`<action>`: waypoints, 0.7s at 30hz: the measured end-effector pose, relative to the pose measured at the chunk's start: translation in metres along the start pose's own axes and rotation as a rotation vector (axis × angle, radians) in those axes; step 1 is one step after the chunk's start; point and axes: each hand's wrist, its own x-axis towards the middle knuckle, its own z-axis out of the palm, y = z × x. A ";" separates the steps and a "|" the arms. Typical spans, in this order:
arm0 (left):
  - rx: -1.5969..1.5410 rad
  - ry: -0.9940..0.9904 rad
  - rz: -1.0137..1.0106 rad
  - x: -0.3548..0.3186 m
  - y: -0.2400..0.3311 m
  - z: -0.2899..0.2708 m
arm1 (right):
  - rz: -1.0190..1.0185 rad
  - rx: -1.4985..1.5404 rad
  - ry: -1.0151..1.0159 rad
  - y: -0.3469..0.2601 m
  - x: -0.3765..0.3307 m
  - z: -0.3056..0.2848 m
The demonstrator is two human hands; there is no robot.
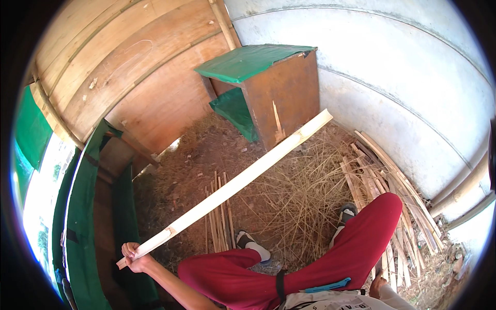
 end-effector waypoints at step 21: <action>-0.011 0.168 -0.062 -0.001 -0.006 -0.037 | -0.251 -0.658 -0.211 0.032 0.024 0.049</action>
